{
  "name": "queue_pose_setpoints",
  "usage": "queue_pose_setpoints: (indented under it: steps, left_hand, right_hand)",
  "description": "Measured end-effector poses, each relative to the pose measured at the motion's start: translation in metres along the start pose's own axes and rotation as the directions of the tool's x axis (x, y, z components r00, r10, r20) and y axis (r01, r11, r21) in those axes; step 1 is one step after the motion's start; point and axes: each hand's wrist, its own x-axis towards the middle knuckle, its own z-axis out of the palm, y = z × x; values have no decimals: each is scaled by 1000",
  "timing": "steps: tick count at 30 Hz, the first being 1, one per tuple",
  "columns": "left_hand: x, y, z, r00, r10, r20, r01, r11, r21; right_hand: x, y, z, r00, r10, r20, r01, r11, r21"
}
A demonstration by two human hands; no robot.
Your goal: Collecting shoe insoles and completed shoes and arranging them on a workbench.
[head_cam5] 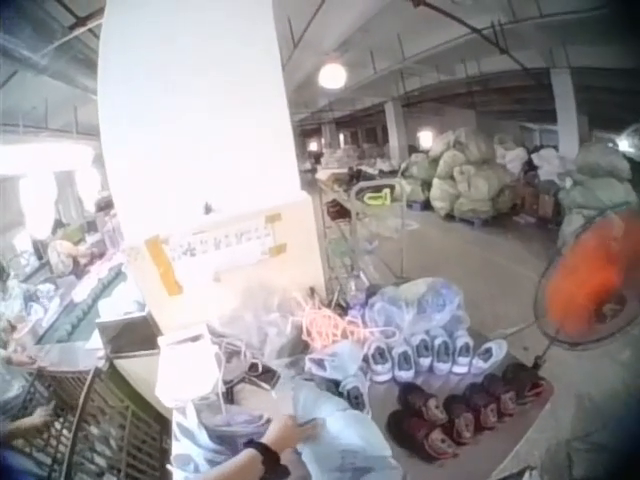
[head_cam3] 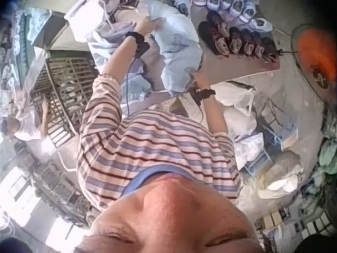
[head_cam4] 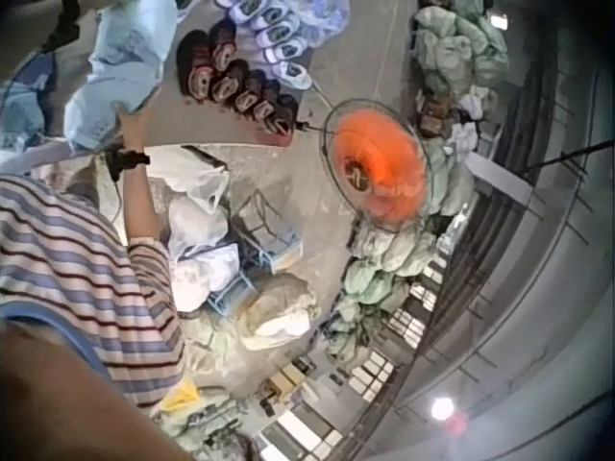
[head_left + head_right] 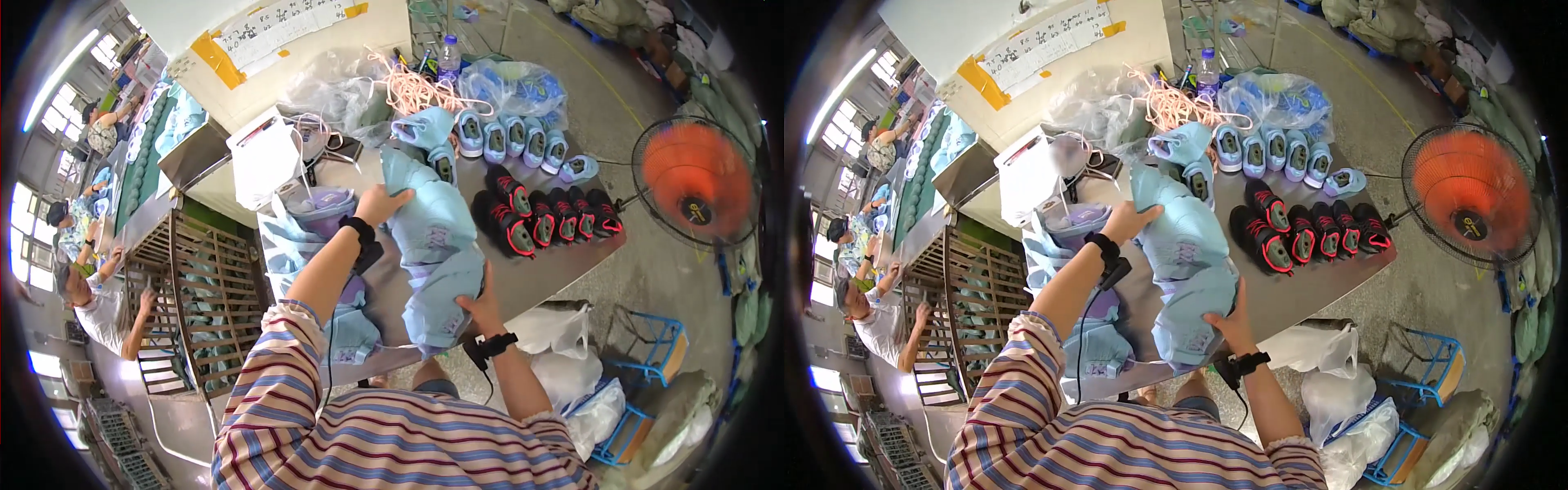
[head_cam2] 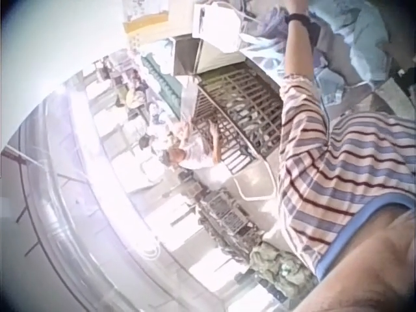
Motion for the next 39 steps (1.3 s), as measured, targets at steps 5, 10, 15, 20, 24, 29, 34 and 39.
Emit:
queue_pose_setpoints:
  steps: [5,10,15,20,24,29,34,39]
  left_hand:
    - [-29,-12,17,981,67,-183,-73,997,-27]
    - [-117,32,-96,872,222,-436,-418,800,-430]
    - [-228,-41,-222,836,274,-476,-535,603,-592]
    - [-324,-182,-301,879,149,-454,-469,449,-761]
    - [-338,-281,-340,887,-4,-462,-417,421,-805]
    - [-296,-378,-358,896,-96,-434,-393,284,-875]
    - [-214,-421,-415,872,-115,-476,-459,146,-876]
    - [-124,-469,-517,716,-207,-666,-597,313,-739]
  right_hand:
    - [5,-36,27,987,137,89,-160,918,362]
    - [-12,-132,80,876,-475,77,479,842,-249]
    - [-27,-231,181,710,-554,435,678,374,-633]
    - [-65,-252,356,635,-310,708,772,232,-591]
    - [-39,-242,485,571,-89,816,787,342,-514]
    - [14,-194,585,530,-5,848,810,298,-505]
    - [81,-174,654,552,-94,828,818,254,-517]
    - [195,-134,734,472,-232,850,876,236,-422]
